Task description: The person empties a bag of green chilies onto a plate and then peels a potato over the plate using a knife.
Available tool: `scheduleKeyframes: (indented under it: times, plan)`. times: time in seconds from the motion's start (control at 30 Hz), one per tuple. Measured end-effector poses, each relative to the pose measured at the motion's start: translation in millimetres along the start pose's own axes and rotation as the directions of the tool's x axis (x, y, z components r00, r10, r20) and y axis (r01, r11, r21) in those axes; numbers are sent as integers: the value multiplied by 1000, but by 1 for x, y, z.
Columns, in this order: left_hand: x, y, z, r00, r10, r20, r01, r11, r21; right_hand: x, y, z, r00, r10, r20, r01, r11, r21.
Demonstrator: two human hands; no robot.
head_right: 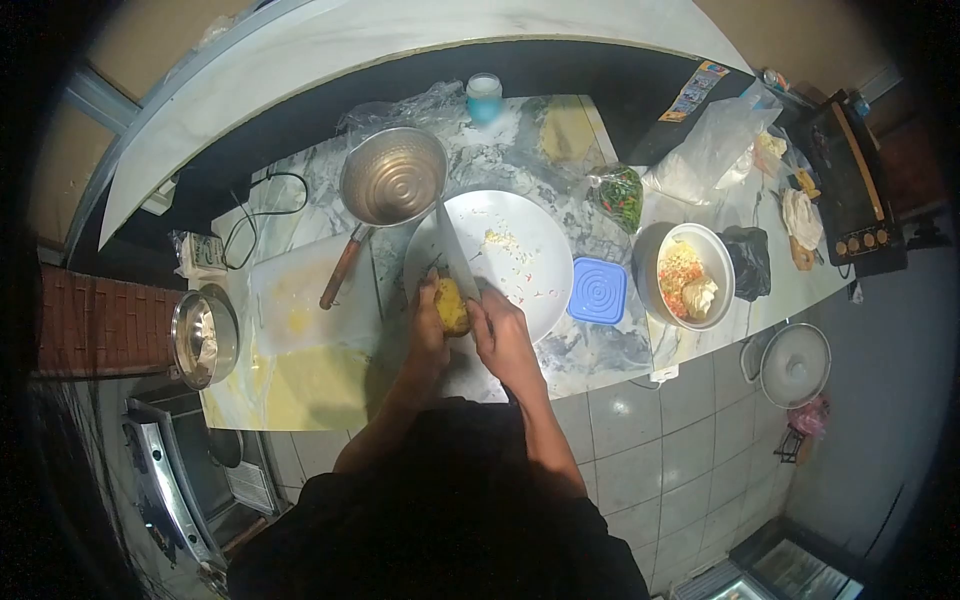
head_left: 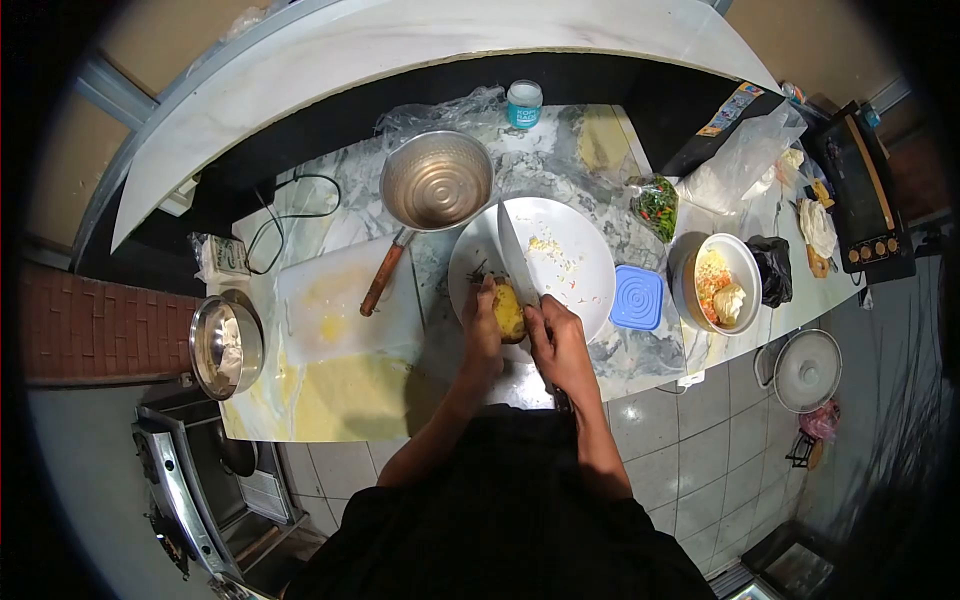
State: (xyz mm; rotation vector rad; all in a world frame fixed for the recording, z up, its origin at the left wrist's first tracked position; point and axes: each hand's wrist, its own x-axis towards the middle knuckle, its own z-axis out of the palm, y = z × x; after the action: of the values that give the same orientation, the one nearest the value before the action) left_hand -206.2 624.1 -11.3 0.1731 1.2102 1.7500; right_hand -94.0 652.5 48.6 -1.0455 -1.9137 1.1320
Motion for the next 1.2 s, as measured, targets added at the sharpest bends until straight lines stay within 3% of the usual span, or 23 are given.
scheduleKeyframes:
  times: [0.13,0.23,0.37,0.43,0.6,0.67,0.7,0.77,0.8,0.93,1.07,1.2]
  plan:
    - [7,-2,-3,998,62,17,-63,997,49,-2,-5,6,995,-98,-23,99,995,30]
    - [-2,7,4,998,56,8,-56,996,75,1,0,1,999,-7,-40,6,1000,-30]
    - [-7,14,11,996,86,-9,-84,989,118,-1,-6,-1,1000,-9,-30,9,1000,-19]
    - [-2,10,7,996,85,0,-85,993,86,-3,-7,3,993,-108,-43,108,994,-11]
    - [-15,21,13,997,31,66,-35,998,51,-3,6,-3,998,-30,-62,27,998,-54]
    - [-11,12,11,990,136,32,-140,973,184,-5,11,-3,997,-25,-78,17,995,-101]
    - [-11,17,8,991,134,24,-136,974,183,-10,5,-4,997,-22,-70,15,995,-101]
    - [-4,30,7,999,-39,33,37,997,71,-12,-5,-10,986,106,-131,-119,988,-99]
    - [-9,34,17,999,42,-26,-40,996,82,-11,-11,-14,990,75,-118,-87,991,-97]
    - [-3,20,9,996,82,39,-85,993,82,-10,-12,-8,996,-83,-42,82,996,-32]
    - [-3,19,6,998,28,51,-34,992,126,-8,-5,-2,998,51,-47,-52,999,-11]
    - [-4,10,3,996,-64,60,60,995,74,-4,8,-4,995,7,-104,-16,996,-87]
